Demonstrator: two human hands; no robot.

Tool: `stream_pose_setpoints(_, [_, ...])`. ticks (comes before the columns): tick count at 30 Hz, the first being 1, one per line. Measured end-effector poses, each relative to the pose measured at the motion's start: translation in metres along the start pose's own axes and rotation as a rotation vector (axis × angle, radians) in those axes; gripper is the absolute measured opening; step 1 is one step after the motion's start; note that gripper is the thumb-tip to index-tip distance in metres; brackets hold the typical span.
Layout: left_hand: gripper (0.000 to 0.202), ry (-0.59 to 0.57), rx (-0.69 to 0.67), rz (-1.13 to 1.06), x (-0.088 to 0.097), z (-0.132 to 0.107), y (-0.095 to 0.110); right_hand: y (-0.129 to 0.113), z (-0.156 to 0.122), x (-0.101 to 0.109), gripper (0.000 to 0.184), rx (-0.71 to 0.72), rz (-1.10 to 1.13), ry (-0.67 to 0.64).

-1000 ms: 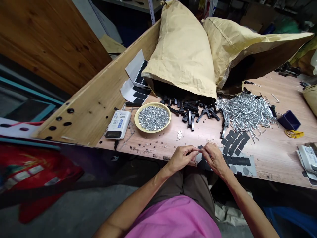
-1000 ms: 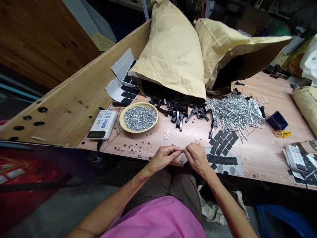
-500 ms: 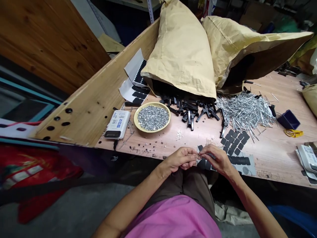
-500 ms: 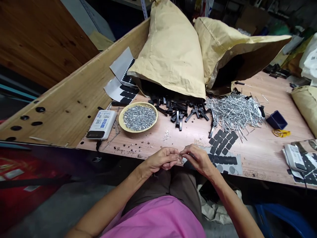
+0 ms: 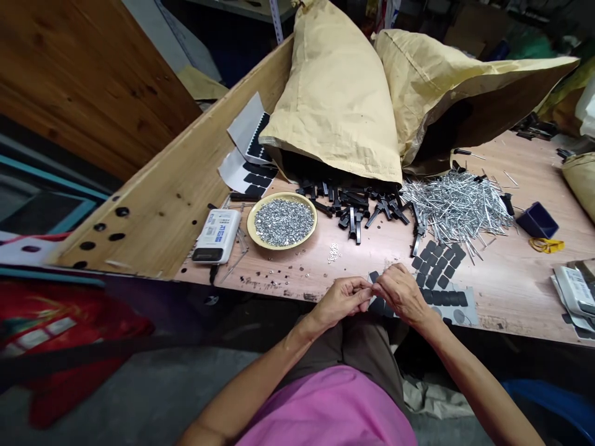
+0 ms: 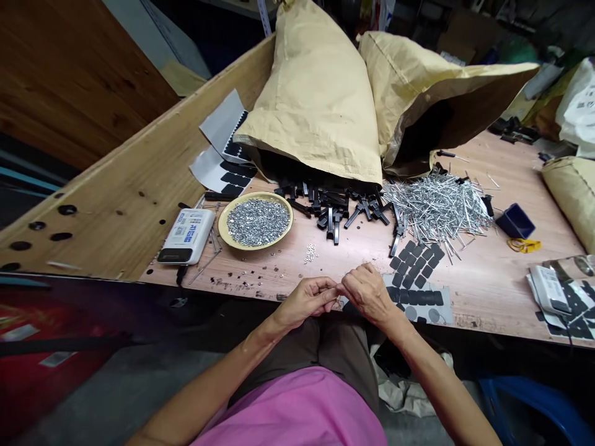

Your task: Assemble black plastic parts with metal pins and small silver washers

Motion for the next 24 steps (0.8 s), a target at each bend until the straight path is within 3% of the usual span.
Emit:
stream_pose_setpoints(2, [0.040,0.081,-0.080,0.117,0.004,-0.001,0.000,0.004,0.001,-0.001,0.046,-0.088,0.106,-0.017])
stream_pose_setpoints(6, [0.028,0.349,-0.465,0.507,0.005,-0.010,0.010,0.018,-0.005,-0.005,0.041,-0.448,0.517,-0.046])
stream_pose_setpoints(9, [0.028,0.404,-0.582,0.597,-0.001,-0.013,0.012,0.025,-0.012,-0.008,0.041,-0.647,0.732,-0.035])
stream_pose_setpoints(11, [0.027,0.392,-0.496,0.517,-0.001,-0.010,0.012,0.027,-0.015,-0.007,0.040,-0.687,0.769,0.009])
stream_pose_setpoints(13, [0.028,0.300,-0.308,0.324,0.000,-0.005,0.010,0.026,-0.016,-0.003,0.037,-0.654,0.761,0.069])
stream_pose_setpoints(16, [0.036,-0.048,0.086,-0.074,-0.006,0.002,0.000,0.020,-0.012,0.005,0.032,-0.493,0.721,0.122])
stream_pose_setpoints(18, [0.042,-0.260,0.276,-0.273,-0.012,0.001,-0.004,0.017,-0.008,0.011,0.028,-0.374,0.675,0.116])
stream_pose_setpoints(20, [0.042,-0.327,0.334,-0.375,-0.012,0.001,-0.005,0.015,-0.006,0.015,0.024,-0.291,0.649,0.091])
stream_pose_setpoints(24, [0.037,-0.273,0.289,-0.419,-0.008,0.003,-0.005,0.017,-0.006,0.015,0.021,-0.296,0.709,0.057])
Point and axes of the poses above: each hand's wrist, its own z-axis towards the middle knuckle, its own x-axis out of the back of the hand, y = z × x, the point moved 5 cm from there along z, towards the middle knuckle, and after that the axes turned 7 degrees about x, right-handed, at the moved point
